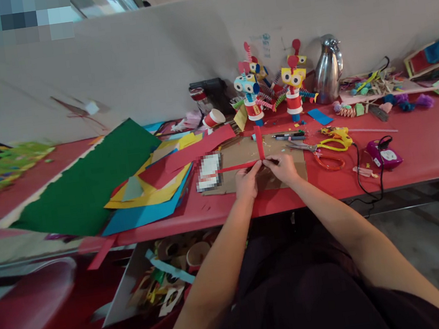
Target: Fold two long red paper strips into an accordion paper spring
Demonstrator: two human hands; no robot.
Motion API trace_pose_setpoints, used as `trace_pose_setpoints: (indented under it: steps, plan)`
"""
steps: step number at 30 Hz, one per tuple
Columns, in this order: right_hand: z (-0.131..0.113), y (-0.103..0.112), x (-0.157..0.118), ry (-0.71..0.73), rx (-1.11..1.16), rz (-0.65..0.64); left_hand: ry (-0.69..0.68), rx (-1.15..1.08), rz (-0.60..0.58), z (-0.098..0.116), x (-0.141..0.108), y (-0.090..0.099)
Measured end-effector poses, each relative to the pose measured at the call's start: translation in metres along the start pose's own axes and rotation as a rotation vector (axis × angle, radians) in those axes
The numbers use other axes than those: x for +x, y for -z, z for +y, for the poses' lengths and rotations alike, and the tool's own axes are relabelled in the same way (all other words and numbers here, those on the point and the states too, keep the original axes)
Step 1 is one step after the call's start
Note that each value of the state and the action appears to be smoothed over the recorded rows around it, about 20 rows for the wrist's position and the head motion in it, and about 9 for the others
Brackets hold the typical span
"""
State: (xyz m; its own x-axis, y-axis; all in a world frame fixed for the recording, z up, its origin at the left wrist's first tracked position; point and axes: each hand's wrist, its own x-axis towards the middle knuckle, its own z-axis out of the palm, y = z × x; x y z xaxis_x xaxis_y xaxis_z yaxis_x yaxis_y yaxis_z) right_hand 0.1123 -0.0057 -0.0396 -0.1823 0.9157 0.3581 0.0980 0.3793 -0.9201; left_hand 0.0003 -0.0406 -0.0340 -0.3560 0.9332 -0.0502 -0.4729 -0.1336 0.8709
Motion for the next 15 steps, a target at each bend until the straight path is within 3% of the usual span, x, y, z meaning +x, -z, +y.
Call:
trace_pose_setpoints:
  steps: [15]
  plan:
    - [-0.0058, 0.0017, -0.0014, -0.007, -0.007, 0.025, -0.038, 0.077, -0.025, -0.0037, 0.0009, 0.0019]
